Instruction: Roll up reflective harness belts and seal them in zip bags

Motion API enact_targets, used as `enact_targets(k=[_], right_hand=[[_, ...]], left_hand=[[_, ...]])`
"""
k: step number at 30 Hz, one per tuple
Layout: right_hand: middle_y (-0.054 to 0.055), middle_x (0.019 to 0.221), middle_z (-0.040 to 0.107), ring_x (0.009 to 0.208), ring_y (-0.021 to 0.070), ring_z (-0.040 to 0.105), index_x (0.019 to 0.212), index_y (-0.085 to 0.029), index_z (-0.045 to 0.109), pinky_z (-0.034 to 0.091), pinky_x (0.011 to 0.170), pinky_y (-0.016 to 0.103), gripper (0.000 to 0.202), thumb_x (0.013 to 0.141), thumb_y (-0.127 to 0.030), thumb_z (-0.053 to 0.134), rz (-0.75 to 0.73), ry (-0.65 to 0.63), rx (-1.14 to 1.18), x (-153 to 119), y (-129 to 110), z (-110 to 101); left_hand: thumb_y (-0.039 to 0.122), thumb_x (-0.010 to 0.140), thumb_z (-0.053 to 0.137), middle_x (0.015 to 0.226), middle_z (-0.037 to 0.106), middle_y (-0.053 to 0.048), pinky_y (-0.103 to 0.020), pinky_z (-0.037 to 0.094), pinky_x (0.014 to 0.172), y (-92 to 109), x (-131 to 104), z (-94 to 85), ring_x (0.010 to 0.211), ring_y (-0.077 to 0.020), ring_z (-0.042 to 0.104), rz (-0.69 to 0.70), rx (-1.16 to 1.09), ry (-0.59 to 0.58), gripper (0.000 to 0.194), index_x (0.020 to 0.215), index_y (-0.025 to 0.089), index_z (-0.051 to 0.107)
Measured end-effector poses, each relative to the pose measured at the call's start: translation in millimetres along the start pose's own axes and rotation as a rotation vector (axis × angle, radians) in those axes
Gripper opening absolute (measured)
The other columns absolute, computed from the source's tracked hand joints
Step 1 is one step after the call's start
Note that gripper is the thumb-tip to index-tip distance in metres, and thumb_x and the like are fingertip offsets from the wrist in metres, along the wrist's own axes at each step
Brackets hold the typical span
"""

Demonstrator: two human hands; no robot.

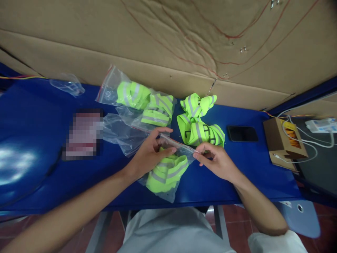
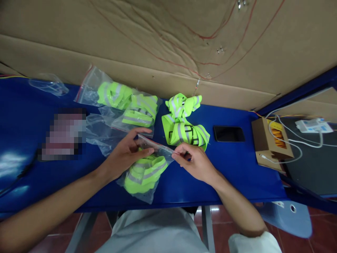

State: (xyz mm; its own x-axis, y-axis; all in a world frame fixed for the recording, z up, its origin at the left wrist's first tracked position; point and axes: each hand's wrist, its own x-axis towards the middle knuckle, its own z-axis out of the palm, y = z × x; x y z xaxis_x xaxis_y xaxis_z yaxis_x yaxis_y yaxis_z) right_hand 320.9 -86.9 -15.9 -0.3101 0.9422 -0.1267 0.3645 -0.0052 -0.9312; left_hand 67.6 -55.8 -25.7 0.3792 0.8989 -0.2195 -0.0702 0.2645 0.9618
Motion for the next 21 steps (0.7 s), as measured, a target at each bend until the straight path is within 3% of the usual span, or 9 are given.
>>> enact_targets(k=[4, 9, 16, 21], right_hand=[[0.0, 0.083, 0.063, 0.074, 0.0129, 0.061, 0.096, -0.022, 0.065, 0.051, 0.066, 0.024, 0.015, 0.097, -0.036, 0.065, -0.051, -0.006, -0.035, 0.0, 0.9, 0.8], [-0.003, 0.073, 0.054, 0.066, 0.0103, 0.051, 0.085, -0.02, 0.058, 0.041, 0.06, 0.022, 0.014, 0.096, -0.028, 0.061, -0.033, -0.013, -0.084, 0.3, -0.6, 3.6], [-0.004, 0.072, 0.054, 0.064, 0.0097, 0.049, 0.087, -0.02, 0.057, 0.039, 0.06, 0.023, 0.011, 0.095, -0.027, 0.061, -0.038, -0.012, -0.05, 0.6, -1.9, 9.4], [-0.003, 0.075, 0.056, 0.065, 0.0099, 0.05, 0.089, -0.02, 0.058, 0.04, 0.06, 0.023, 0.009, 0.095, -0.027, 0.059, -0.048, -0.037, -0.067, 0.3, -2.4, 9.5]], left_hand=[[0.04, 0.079, 0.085, 0.098, 0.078, -0.005, -0.023, 0.051, 0.064, 1.0, -2.1, 2.4, 0.074, -0.0155, 0.07, -0.022, 0.014, -0.023, 0.068, 0.133, 0.023, 0.047], [0.039, 0.078, 0.085, 0.102, 0.078, -0.006, -0.023, 0.05, 0.062, 0.7, -2.3, 7.1, 0.074, -0.0155, 0.07, -0.043, 0.016, -0.04, 0.069, 0.134, 0.024, 0.048], [0.034, 0.08, 0.083, 0.101, 0.077, -0.006, -0.026, 0.054, 0.071, -2.6, -2.0, 15.1, 0.085, -0.0186, 0.073, -0.047, -0.026, -0.114, 0.066, 0.133, 0.022, 0.046], [0.038, 0.081, 0.083, 0.101, 0.077, -0.006, -0.025, 0.052, 0.069, -5.5, -1.1, 16.8, 0.082, -0.018, 0.072, -0.057, -0.002, -0.095, 0.066, 0.133, 0.021, 0.048]])
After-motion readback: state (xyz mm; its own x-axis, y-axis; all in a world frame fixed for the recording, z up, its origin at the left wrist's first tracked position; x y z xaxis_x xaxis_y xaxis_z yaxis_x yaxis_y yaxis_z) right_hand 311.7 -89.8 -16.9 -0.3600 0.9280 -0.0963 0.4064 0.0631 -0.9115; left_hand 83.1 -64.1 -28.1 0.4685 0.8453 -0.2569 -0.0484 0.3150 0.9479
